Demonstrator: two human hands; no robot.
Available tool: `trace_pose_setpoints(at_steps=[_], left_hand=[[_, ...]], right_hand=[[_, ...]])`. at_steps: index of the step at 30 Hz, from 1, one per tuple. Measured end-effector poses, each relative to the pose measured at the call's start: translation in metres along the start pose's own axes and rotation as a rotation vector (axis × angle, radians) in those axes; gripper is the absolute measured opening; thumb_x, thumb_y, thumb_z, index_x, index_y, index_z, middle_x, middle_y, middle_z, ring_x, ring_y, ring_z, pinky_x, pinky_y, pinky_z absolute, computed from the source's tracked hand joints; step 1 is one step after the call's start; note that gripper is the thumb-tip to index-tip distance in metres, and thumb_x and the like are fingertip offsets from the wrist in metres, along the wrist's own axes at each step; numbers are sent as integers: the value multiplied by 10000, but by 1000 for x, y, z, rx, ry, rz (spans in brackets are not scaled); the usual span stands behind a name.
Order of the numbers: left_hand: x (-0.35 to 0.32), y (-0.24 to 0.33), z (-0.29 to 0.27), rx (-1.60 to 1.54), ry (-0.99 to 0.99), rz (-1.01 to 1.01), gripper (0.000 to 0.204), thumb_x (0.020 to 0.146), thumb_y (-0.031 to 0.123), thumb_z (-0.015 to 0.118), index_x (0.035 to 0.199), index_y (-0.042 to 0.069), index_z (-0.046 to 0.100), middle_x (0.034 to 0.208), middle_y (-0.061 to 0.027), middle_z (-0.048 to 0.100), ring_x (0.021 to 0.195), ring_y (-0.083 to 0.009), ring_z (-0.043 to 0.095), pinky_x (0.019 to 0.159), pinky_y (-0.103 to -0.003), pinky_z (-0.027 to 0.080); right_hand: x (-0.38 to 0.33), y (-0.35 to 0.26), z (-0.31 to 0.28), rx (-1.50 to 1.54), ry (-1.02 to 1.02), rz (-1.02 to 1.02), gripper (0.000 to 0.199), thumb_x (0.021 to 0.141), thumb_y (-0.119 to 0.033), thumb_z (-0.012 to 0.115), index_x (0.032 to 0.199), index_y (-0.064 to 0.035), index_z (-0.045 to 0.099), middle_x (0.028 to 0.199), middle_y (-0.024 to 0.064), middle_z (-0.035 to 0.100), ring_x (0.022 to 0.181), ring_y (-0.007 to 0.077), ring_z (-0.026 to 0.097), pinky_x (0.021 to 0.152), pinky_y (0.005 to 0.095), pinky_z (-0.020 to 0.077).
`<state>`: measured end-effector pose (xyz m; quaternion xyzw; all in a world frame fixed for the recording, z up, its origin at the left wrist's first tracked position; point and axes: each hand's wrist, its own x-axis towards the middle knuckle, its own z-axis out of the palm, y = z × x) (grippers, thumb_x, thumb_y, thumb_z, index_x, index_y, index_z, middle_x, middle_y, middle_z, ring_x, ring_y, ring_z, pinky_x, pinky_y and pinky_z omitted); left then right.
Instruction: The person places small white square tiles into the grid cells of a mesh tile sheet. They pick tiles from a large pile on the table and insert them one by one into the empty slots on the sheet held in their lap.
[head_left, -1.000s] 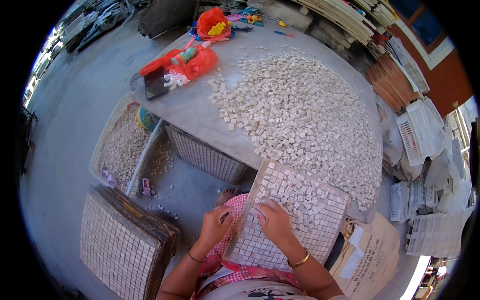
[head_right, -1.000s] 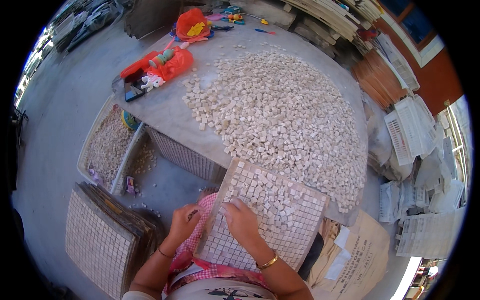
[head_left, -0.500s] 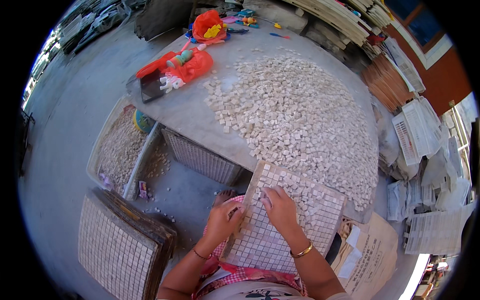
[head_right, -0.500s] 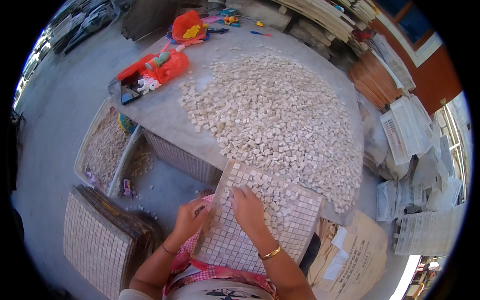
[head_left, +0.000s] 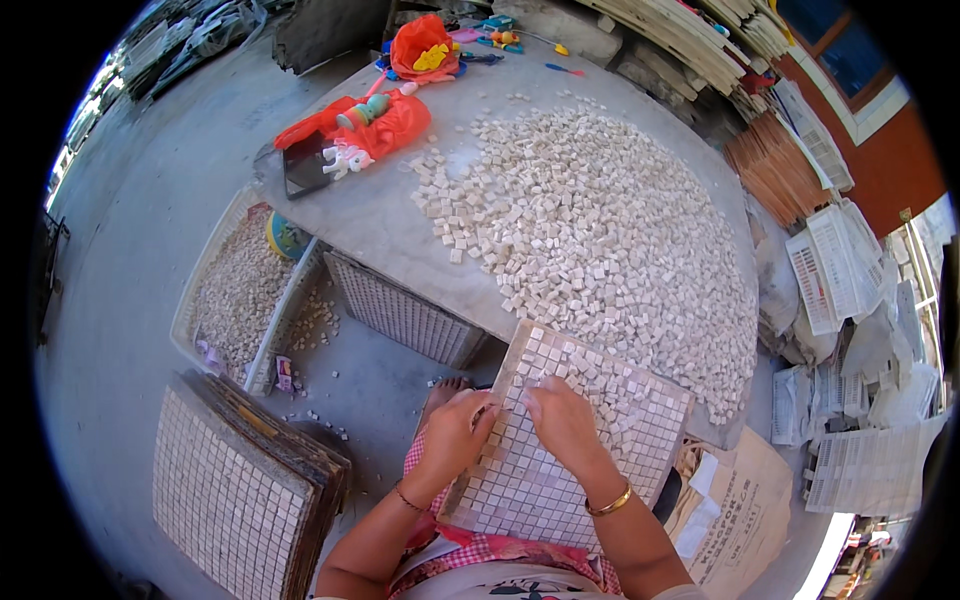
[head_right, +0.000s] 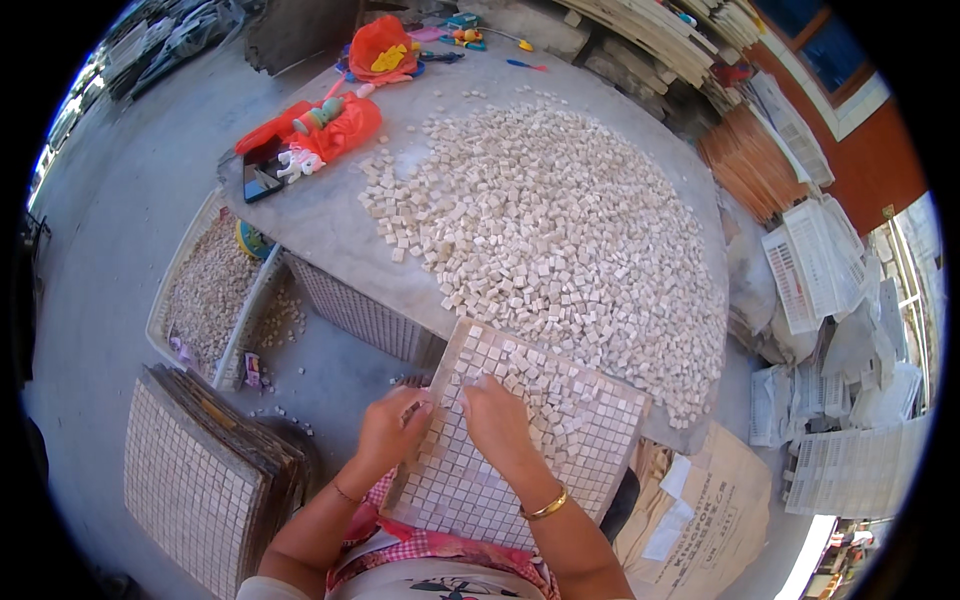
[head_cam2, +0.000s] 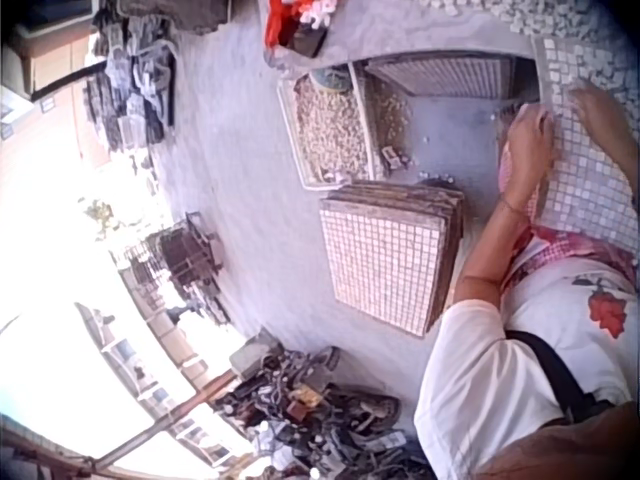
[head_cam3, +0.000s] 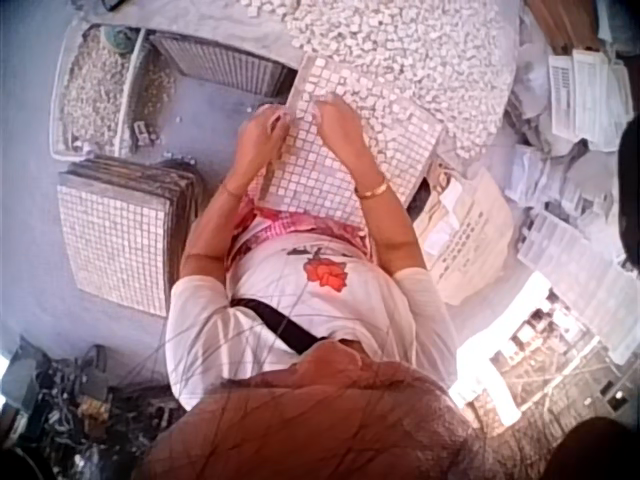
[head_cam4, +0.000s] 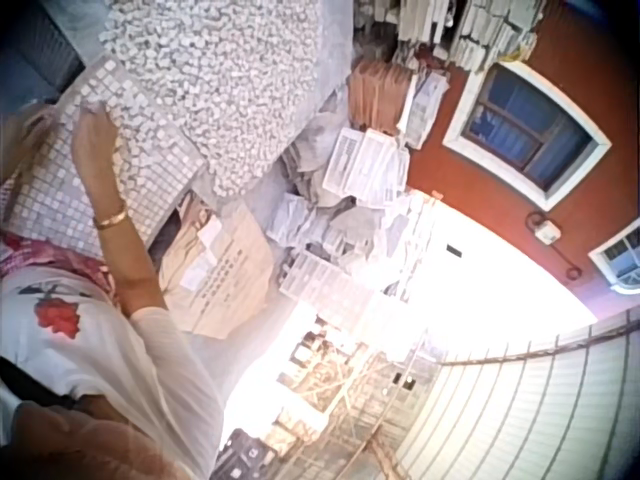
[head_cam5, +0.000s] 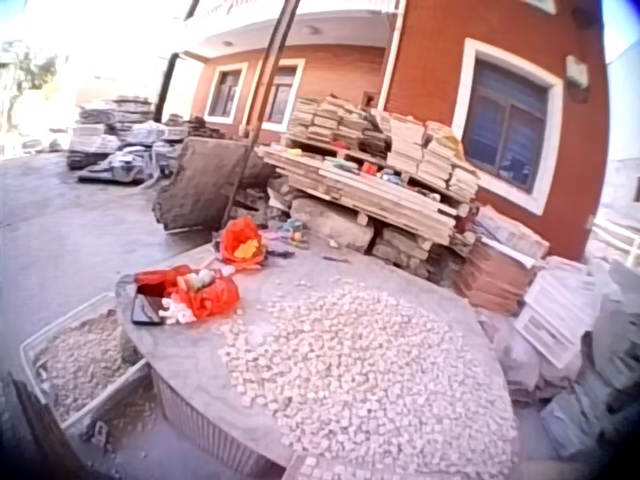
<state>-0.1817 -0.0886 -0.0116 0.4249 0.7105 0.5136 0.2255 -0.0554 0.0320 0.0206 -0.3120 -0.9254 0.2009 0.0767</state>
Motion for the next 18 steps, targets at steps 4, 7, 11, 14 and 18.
trace_pose_setpoints(at_steps=[4, 7, 11, 14, 18], left_hand=[[4, 1, 7, 63, 1, -47, 142, 785, 61, 639, 925, 40, 622, 831, -128, 609, 705, -303, 599, 623, -354, 478], [3, 0, 15, 169, -5, -46, 184, 778, 69, 642, 954, 62, 591, 821, -124, 599, 713, -320, 586, 645, -392, 480], [1, 8, 21, 262, 4, 1, 257, 771, 88, 651, 1007, 54, 556, 832, -137, 595, 742, -349, 583, 675, -424, 480], [1, 7, 26, 276, 15, 23, 259, 778, 92, 647, 1005, 34, 539, 845, -152, 589, 750, -371, 580, 671, -443, 472], [-2, 9, 29, 264, 26, 13, 215, 787, 88, 638, 957, 23, 522, 842, -163, 578, 747, -380, 574, 657, -454, 462]], right_hand=[[6, -3, -5, 10, 88, -31, 130, 808, -115, 619, 924, -83, 669, 830, 77, 579, 743, 280, 610, 629, 380, 500], [16, -1, 5, 12, 154, -125, 108, 790, -89, 578, 889, -70, 618, 827, 88, 557, 774, 274, 601, 640, 382, 491], [20, -4, 7, -53, 103, -208, 51, 763, -74, 547, 812, -65, 560, 801, 91, 519, 788, 272, 585, 649, 377, 483], [22, -2, 5, -32, 104, -227, 54, 757, -75, 563, 804, -53, 548, 768, 97, 490, 766, 287, 577, 639, 385, 483], [22, 6, -8, 83, 62, -162, 116, 760, -62, 602, 856, -27, 548, 858, 120, 547, 763, 283, 589, 638, 354, 495]])
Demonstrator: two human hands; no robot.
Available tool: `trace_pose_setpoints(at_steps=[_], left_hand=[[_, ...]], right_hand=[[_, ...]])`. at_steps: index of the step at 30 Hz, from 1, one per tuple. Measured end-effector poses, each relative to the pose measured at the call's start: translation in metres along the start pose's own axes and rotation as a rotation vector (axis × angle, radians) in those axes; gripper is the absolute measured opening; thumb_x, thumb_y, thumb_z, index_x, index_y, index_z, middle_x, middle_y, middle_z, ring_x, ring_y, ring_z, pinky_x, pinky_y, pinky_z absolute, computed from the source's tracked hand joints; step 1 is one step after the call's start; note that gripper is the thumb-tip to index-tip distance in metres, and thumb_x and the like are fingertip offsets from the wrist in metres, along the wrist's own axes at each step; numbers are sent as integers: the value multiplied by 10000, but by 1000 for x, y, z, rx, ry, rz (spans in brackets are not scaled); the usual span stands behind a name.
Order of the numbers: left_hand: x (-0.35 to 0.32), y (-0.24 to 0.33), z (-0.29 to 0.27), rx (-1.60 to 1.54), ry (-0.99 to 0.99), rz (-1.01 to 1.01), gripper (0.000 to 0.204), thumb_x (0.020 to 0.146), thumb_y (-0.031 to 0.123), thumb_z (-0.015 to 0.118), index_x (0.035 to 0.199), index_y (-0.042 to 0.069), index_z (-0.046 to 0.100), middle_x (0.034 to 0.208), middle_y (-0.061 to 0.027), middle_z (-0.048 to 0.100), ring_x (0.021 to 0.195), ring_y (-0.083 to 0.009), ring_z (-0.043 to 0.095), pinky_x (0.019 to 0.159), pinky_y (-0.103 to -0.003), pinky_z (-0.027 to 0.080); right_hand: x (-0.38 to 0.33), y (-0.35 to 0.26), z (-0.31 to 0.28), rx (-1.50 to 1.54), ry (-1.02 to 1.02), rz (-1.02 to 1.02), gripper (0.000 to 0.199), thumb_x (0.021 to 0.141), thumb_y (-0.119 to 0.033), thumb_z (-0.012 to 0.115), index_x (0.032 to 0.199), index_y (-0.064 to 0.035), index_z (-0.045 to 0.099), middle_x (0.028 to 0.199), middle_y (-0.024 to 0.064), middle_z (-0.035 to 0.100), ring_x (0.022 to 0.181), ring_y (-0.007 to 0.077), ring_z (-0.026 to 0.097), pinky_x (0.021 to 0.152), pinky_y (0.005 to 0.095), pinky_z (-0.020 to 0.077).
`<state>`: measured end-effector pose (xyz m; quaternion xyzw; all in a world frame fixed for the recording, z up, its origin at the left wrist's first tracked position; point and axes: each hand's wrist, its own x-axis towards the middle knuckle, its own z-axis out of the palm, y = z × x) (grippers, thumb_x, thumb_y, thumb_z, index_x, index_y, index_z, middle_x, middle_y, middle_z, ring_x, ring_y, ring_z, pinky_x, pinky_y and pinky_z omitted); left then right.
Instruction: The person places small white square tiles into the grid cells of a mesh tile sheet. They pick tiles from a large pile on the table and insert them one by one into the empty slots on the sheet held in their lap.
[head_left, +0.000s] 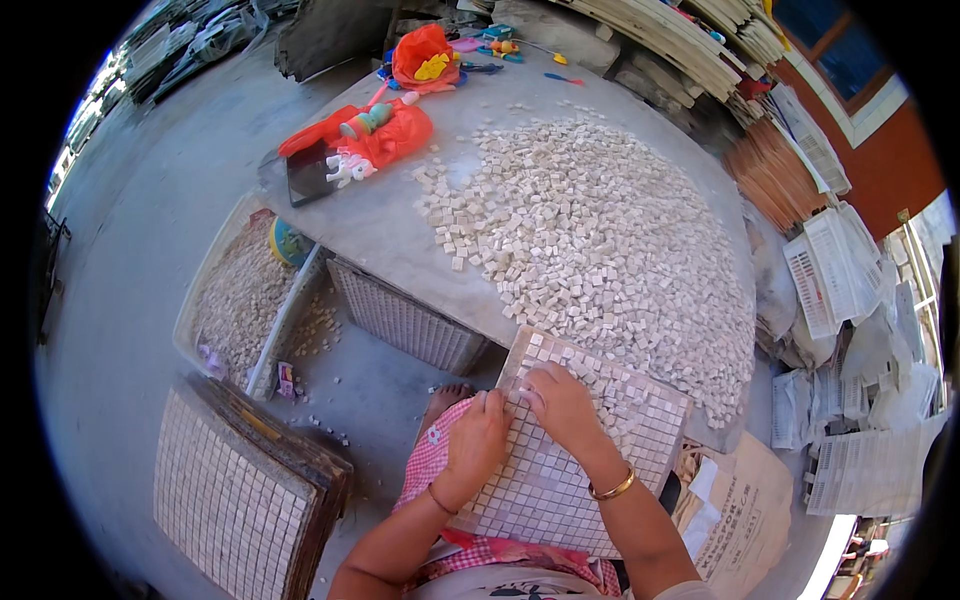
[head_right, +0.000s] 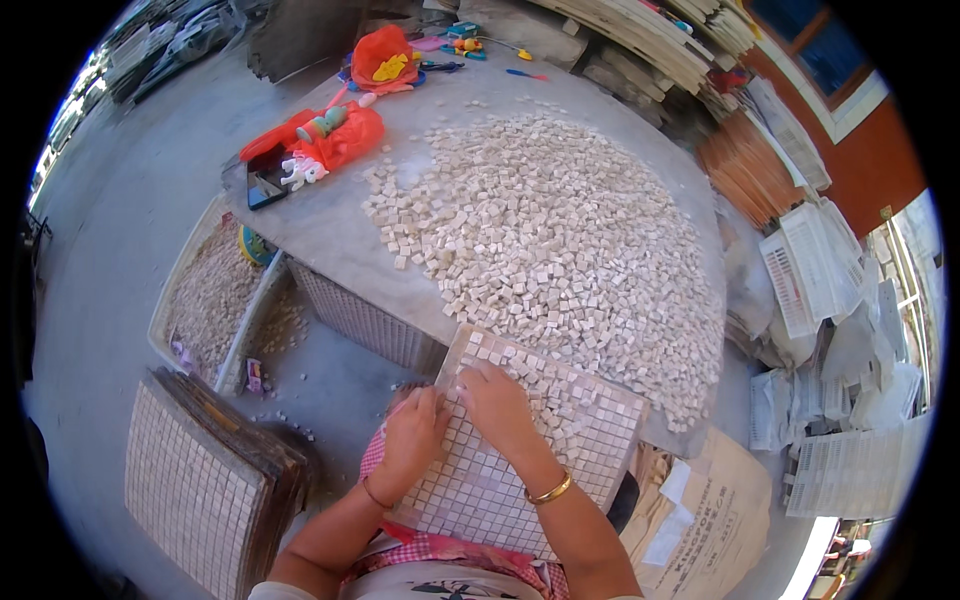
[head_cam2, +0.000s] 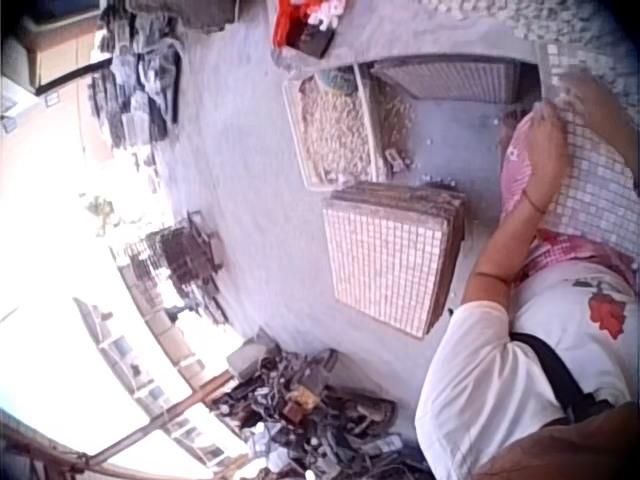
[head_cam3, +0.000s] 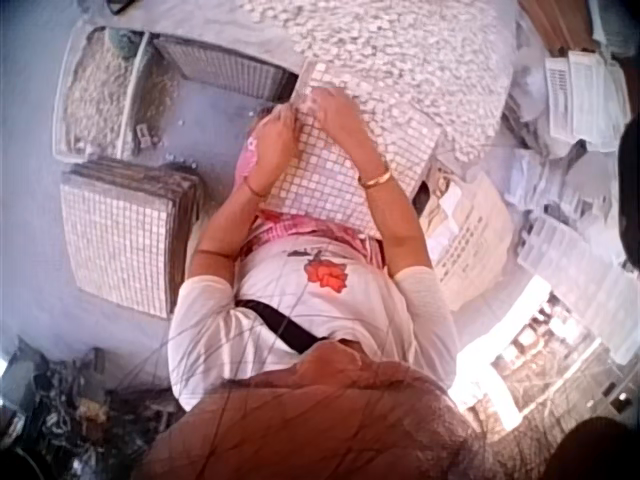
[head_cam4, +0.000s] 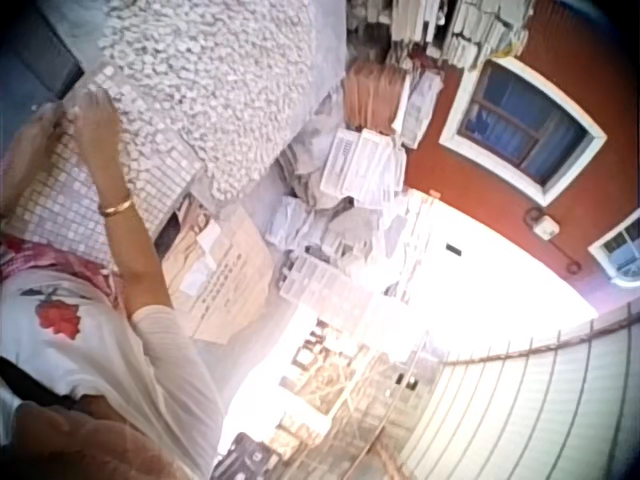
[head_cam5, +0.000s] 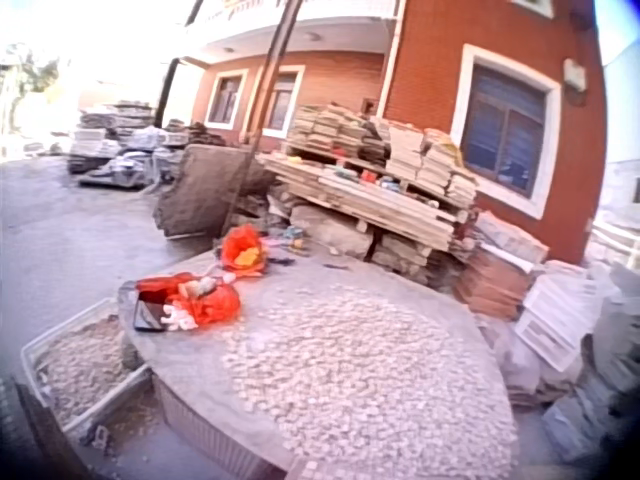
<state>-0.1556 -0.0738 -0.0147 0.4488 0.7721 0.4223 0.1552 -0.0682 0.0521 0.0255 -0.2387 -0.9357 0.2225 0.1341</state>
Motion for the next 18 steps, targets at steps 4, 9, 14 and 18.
trace_pose_setpoints(at_steps=[4, 9, 14, 18], left_hand=[[-2, -1, 3, -1, -36, -29, 226, 786, 105, 650, 940, 28, 505, 830, -165, 564, 742, -377, 568, 652, -449, 466], [9, -16, -3, 179, -186, 157, 174, 838, 134, 590, 915, 35, 469, 832, -156, 544, 750, -361, 580, 642, -428, 484], [13, -10, -9, 215, -263, 170, 113, 828, 115, 552, 871, 47, 473, 826, -142, 553, 745, -347, 585, 689, -423, 479], [12, -14, -10, 292, -297, 242, 112, 790, 88, 540, 852, 42, 458, 798, -141, 546, 726, -333, 592, 689, -428, 477]], right_hand=[[-10, 16, -21, 659, 29, 446, 155, 808, -26, 588, 951, -17, 530, 952, 100, 579, 790, 198, 606, 667, 299, 507], [-10, 22, -26, 1135, 100, 531, 170, 844, -12, 547, 1010, 5, 517, 901, 75, 585, 759, 146, 603, 665, 270, 504], [9, 24, -11, 446, 31, 265, 175, 822, -41, 600, 992, -4, 592, 880, 87, 612, 836, 207, 599, 721, 317, 490], [20, 20, 5, 80, 77, 98, 201, 777, -81, 653, 965, -17, 628, 919, 141, 613, 817, 327, 575, 734, 382, 480]])
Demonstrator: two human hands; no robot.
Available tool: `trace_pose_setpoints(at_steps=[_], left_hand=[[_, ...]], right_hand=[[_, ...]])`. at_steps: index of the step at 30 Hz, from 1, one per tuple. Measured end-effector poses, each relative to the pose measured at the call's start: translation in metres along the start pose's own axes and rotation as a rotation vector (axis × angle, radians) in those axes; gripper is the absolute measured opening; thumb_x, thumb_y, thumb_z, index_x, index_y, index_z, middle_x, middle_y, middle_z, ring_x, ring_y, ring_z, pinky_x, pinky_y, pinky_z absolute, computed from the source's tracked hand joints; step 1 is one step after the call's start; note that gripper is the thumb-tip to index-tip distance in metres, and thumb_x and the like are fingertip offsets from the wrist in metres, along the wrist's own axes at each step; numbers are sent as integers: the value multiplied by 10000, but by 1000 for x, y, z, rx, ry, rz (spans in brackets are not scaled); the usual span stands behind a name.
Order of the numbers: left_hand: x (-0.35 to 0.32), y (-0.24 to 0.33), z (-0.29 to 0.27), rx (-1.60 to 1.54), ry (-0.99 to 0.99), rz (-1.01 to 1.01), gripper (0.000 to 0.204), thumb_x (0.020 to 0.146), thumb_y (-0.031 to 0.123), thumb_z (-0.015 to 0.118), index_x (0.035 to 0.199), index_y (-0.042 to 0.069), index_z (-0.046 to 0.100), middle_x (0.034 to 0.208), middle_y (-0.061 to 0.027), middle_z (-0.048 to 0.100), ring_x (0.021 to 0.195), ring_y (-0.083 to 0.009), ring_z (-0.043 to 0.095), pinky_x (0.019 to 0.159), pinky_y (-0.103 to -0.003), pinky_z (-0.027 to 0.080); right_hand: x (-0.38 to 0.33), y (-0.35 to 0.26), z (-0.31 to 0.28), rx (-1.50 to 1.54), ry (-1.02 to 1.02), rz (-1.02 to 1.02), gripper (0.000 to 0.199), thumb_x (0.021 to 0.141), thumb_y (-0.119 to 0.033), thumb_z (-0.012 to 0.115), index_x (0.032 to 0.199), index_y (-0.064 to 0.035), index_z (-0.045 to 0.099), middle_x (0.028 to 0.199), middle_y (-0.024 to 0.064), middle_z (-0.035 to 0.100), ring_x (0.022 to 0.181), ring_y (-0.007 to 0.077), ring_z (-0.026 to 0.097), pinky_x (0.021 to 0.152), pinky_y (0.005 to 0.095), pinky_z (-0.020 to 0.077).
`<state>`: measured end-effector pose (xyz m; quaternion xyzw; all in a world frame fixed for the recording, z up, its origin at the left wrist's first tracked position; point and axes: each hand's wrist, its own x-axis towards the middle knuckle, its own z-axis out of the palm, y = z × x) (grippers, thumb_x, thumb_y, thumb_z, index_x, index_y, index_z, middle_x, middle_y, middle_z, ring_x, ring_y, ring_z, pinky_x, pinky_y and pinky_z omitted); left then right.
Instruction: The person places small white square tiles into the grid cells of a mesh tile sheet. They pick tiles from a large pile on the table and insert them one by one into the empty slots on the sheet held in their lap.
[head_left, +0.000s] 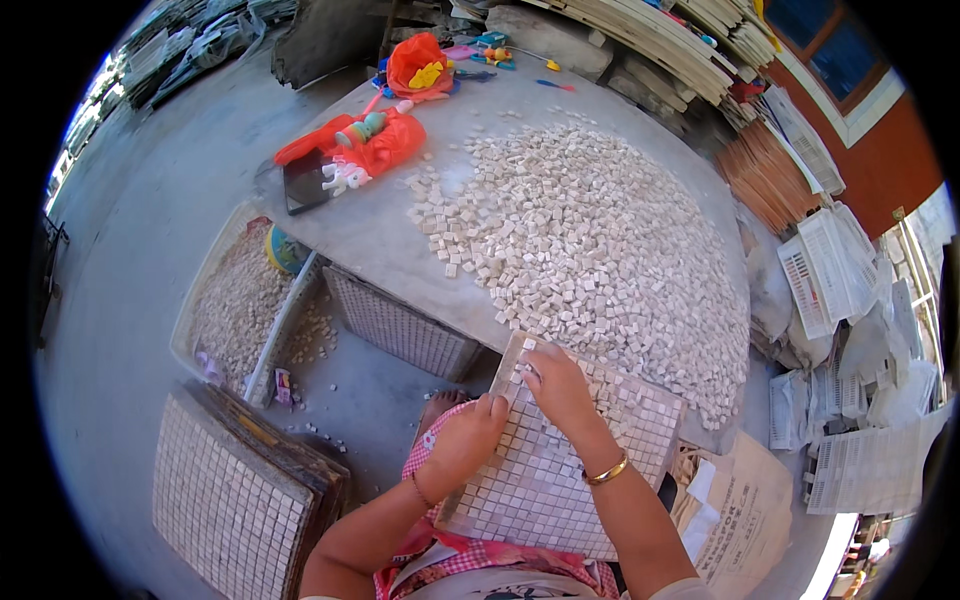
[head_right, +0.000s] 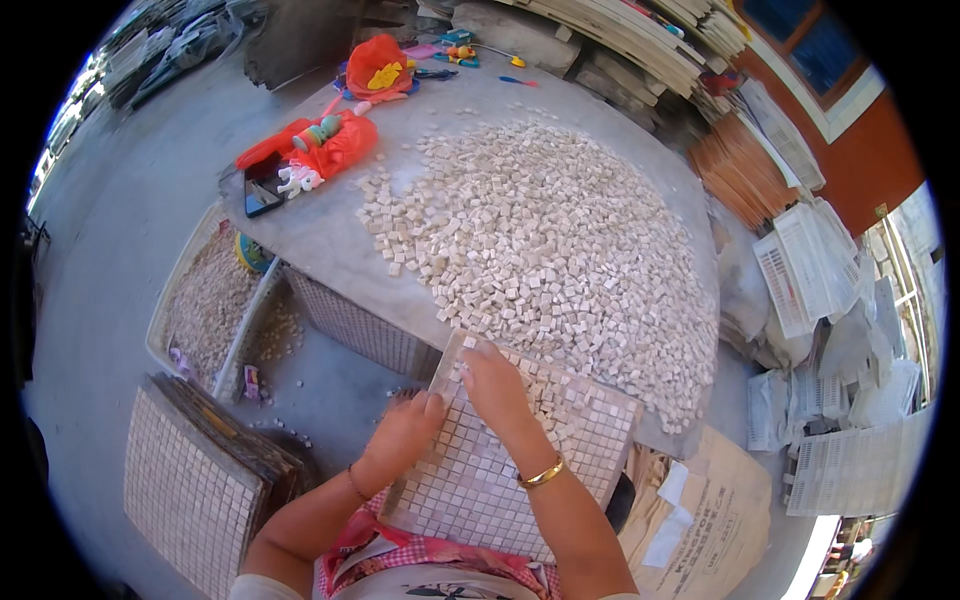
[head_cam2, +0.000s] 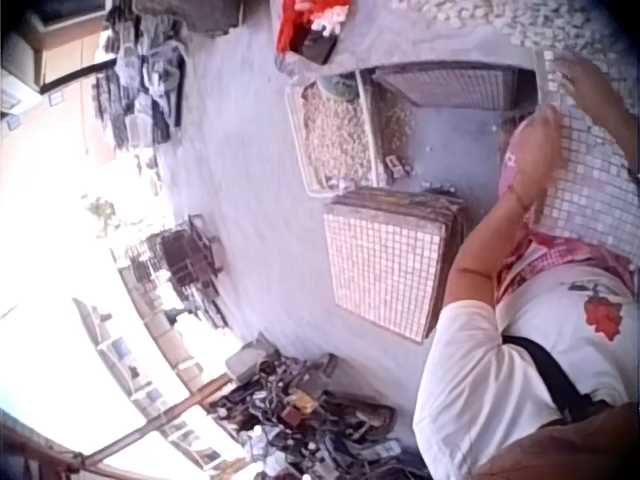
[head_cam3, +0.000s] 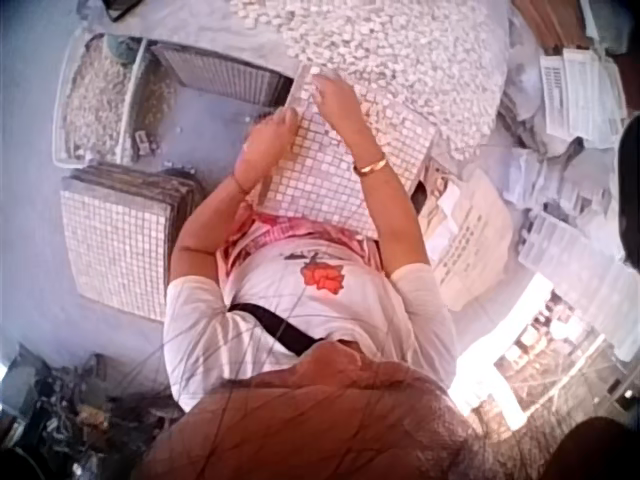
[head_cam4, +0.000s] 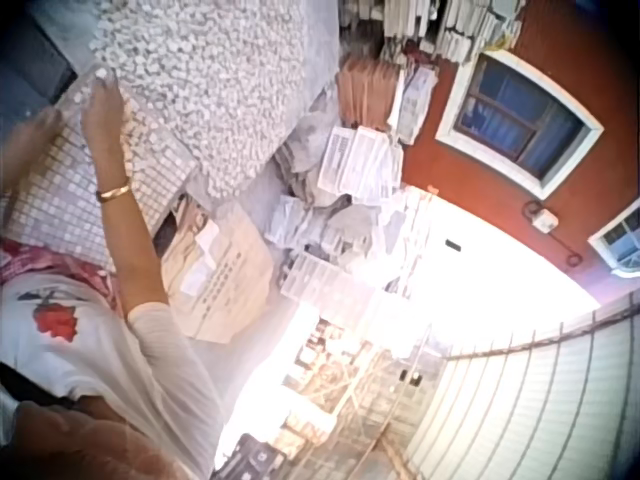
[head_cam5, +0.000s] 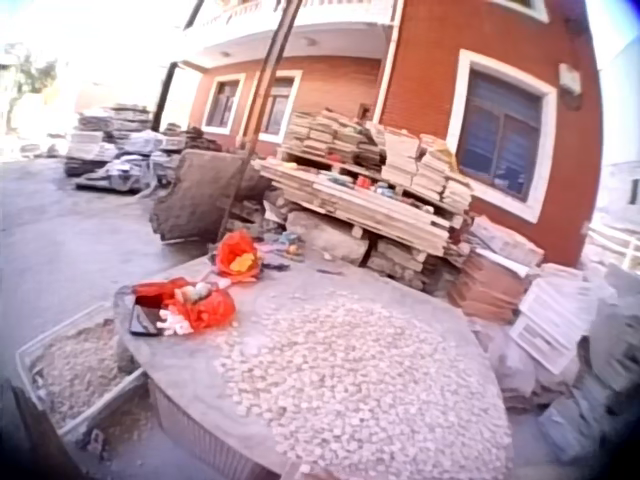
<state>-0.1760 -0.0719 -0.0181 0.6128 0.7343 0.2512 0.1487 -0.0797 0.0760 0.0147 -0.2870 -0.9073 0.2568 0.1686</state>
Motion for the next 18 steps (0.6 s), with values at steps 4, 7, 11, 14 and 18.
trace_pose_setpoints(at_steps=[4, 7, 11, 14, 18], left_hand=[[0, -3, 1, 96, 49, 89, 144, 793, 70, 532, 902, 27, 449, 825, -122, 536, 653, -250, 621, 518, -342, 509], [0, -4, 7, 115, 76, 75, 120, 799, 81, 528, 886, 44, 453, 803, -112, 538, 644, -243, 619, 508, -335, 508], [1, -1, 13, 128, 133, 22, 91, 817, 106, 524, 856, 63, 455, 763, -96, 538, 641, -236, 619, 501, -333, 504], [5, 0, 10, 139, 181, -3, 88, 830, 124, 524, 830, 69, 455, 728, -91, 543, 657, -236, 627, 501, -339, 505], [10, -9, 14, -117, 212, -92, 71, 844, 129, 527, 819, 66, 503, 695, -88, 543, 615, -229, 597, 551, -381, 478]], right_hand=[[2, 5, -3, 53, -2, 76, 161, 779, -84, 650, 925, -16, 651, 860, 125, 625, 728, 260, 592, 688, 332, 480], [1, 5, -7, 286, 11, 227, 137, 775, -90, 623, 884, -14, 658, 762, 141, 612, 708, 286, 596, 663, 354, 477], [1, 6, -8, 252, 7, 275, 127, 778, -86, 601, 864, -11, 656, 701, 152, 602, 692, 321, 591, 648, 387, 473], [7, 0, -6, 88, -40, 179, 115, 776, -102, 615, 850, -22, 650, 748, 161, 617, 738, 338, 603, 670, 407, 481], [10, 2, 4, -100, -111, 204, 118, 770, -120, 639, 844, -28, 628, 800, 180, 621, 761, 364, 599, 675, 431, 480]])
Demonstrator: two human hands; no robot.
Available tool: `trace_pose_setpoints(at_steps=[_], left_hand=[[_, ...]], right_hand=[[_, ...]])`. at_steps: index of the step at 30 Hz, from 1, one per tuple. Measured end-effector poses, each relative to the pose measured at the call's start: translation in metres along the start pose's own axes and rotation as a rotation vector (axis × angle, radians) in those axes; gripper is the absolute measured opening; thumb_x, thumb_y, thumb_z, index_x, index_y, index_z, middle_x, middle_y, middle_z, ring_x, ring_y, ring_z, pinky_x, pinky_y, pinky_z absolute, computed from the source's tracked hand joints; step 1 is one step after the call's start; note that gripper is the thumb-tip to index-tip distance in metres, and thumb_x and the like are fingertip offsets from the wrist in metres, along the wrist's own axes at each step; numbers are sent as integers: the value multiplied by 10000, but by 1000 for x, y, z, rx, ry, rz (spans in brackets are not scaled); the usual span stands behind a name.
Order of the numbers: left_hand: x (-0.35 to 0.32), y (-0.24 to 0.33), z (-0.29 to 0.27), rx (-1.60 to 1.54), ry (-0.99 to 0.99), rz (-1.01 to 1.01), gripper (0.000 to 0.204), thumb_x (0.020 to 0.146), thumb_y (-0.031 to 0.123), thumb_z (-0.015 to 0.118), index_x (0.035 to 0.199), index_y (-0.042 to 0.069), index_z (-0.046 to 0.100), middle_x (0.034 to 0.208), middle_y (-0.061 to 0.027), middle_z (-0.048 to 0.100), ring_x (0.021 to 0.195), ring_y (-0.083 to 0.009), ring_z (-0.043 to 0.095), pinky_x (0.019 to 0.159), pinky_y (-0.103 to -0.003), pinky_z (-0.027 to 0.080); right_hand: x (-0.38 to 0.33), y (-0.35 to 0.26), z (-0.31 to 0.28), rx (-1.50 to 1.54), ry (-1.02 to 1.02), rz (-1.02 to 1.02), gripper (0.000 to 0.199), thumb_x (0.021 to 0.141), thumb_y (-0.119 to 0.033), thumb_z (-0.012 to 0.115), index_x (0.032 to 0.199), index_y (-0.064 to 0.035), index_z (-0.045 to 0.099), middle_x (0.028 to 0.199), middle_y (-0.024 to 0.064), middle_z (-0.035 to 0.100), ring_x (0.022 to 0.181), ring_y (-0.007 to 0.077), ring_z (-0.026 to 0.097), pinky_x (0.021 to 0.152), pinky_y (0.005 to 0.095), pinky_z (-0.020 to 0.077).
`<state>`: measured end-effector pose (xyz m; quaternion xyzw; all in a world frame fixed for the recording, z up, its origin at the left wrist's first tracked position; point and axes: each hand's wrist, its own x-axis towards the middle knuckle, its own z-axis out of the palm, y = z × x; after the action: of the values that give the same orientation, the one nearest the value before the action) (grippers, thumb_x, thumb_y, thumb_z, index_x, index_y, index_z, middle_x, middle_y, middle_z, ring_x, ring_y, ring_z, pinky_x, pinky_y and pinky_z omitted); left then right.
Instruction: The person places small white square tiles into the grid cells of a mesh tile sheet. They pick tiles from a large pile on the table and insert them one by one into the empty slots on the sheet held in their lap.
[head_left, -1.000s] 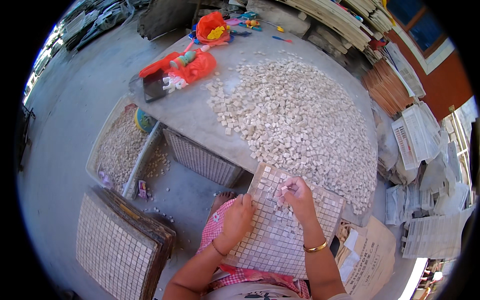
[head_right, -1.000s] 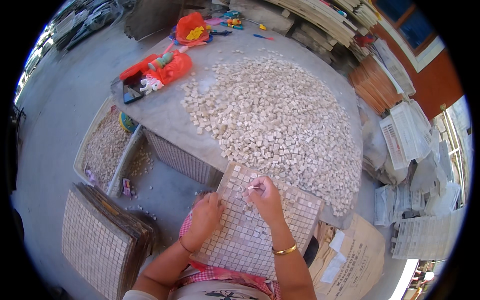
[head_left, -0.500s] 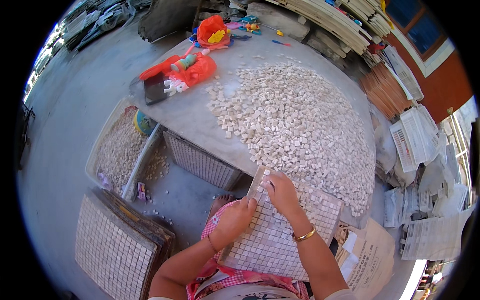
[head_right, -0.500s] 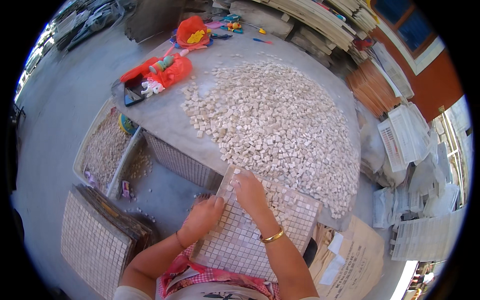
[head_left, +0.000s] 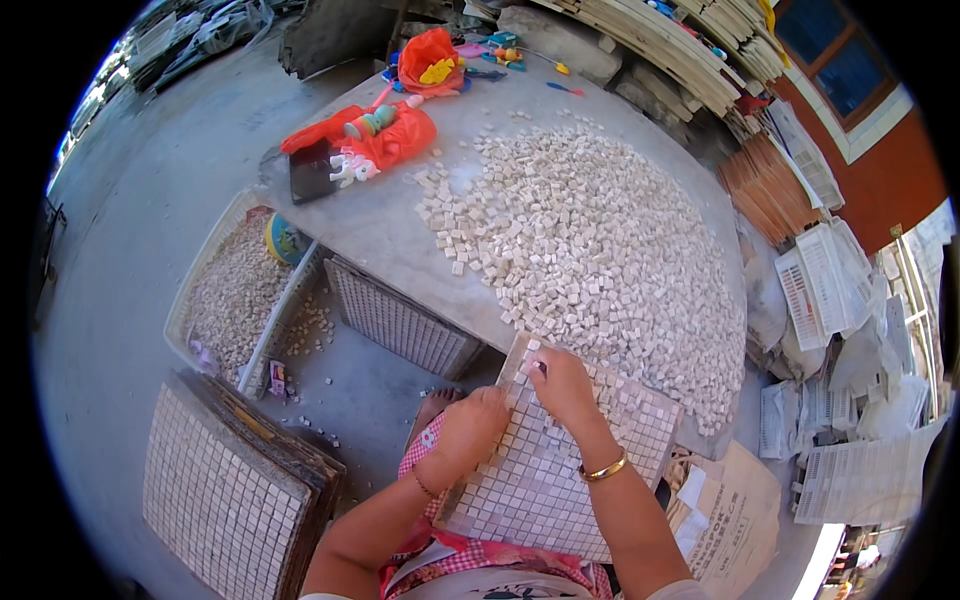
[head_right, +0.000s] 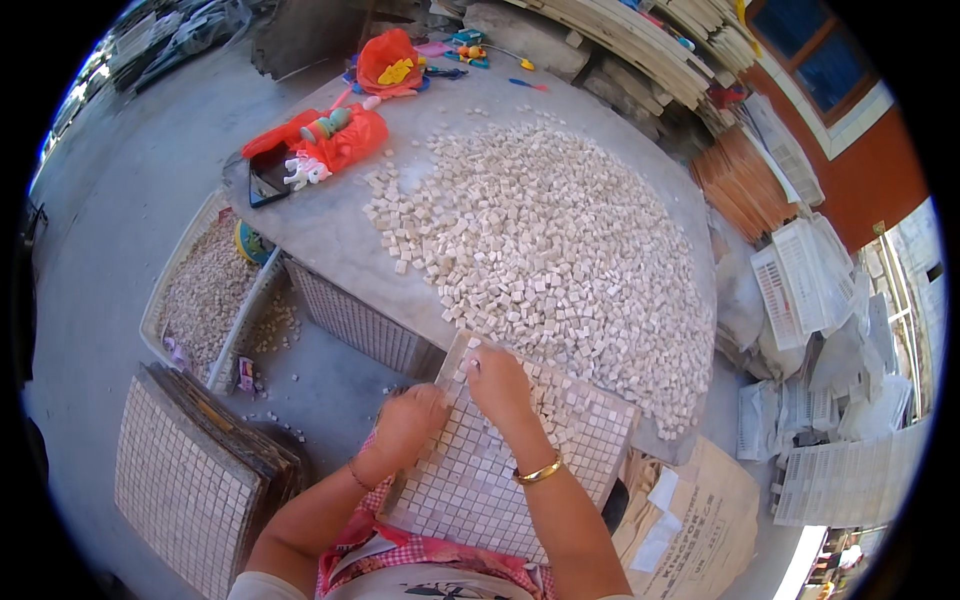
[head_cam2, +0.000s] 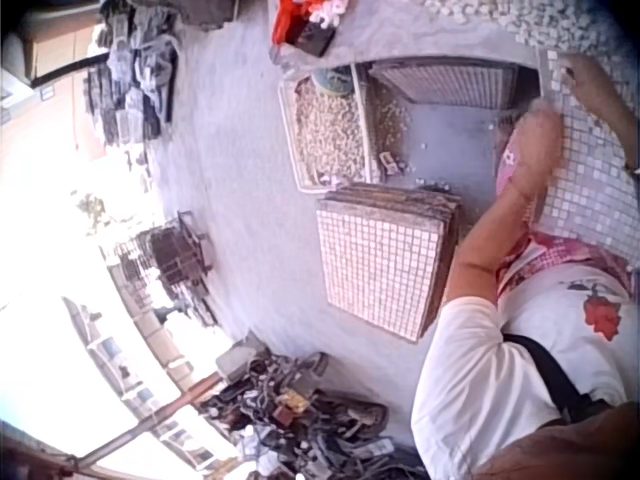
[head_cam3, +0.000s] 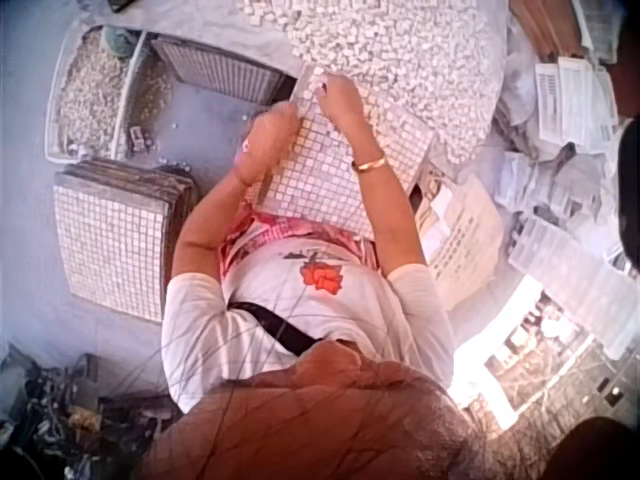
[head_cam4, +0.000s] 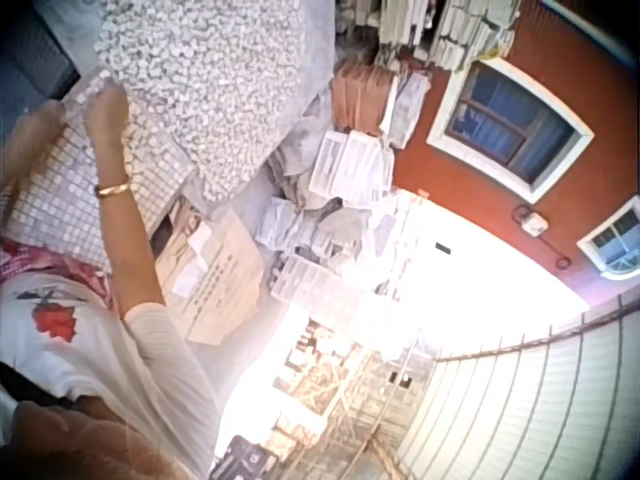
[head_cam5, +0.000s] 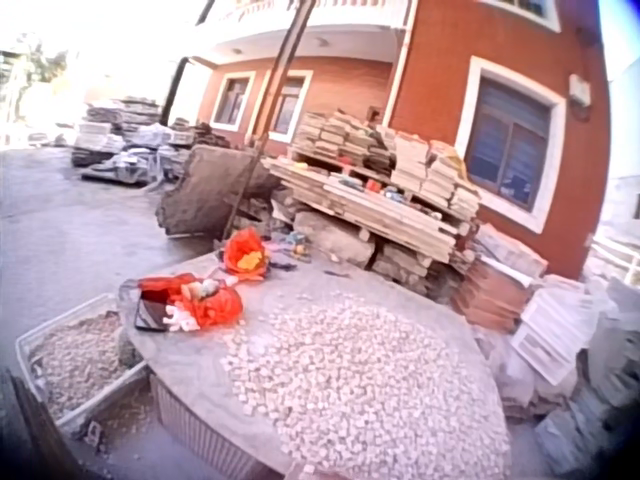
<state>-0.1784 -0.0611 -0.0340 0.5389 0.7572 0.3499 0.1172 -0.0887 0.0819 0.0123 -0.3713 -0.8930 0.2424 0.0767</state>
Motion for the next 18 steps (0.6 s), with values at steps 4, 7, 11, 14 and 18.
trace_pose_setpoints(at_steps=[4, 7, 11, 14, 18], left_hand=[[-9, -11, -23, -761, -215, -101, 118, 900, 120, 474, 852, 58, 562, 708, -57, 544, 548, -125, 502, 533, -312, 422], [-24, 2, -36, -1323, -429, -291, 178, 940, 136, 431, 868, 40, 563, 719, -31, 532, 520, -62, 403, 484, -231, 359], [-41, 11, -36, -1706, -517, -473, 213, 956, 171, 416, 897, 30, 564, 744, -33, 550, 485, -50, 356, 443, -184, 298], [-41, 22, -38, -1759, -489, -463, 266, 965, 235, 404, 923, 27, 564, 749, -39, 549, 483, -44, 343, 432, -176, 281], [-45, 19, -29, -1622, -420, -452, 304, 963, 264, 417, 932, 5, 572, 770, -45, 556, 497, -49, 365, 438, -177, 289]], right_hand=[[2, -6, -4, -39, 8, -24, 133, 770, -125, 646, 863, -34, 618, 818, 184, 613, 780, 372, 596, 679, 451, 476], [2, 1, 0, -69, 8, -77, 131, 770, -115, 640, 877, -44, 615, 823, 180, 605, 803, 372, 596, 692, 463, 476], [0, -6, -7, 48, 71, -125, 102, 756, -75, 631, 838, -19, 610, 739, 180, 583, 727, 361, 577, 662, 425, 460], [-3, -9, -8, 127, 47, -164, 117, 756, -61, 626, 865, -26, 606, 771, 175, 580, 741, 355, 581, 660, 412, 462], [-11, -14, 0, 51, -63, -129, 143, 760, -80, 625, 877, -25, 564, 848, 179, 573, 807, 376, 580, 705, 460, 472]])
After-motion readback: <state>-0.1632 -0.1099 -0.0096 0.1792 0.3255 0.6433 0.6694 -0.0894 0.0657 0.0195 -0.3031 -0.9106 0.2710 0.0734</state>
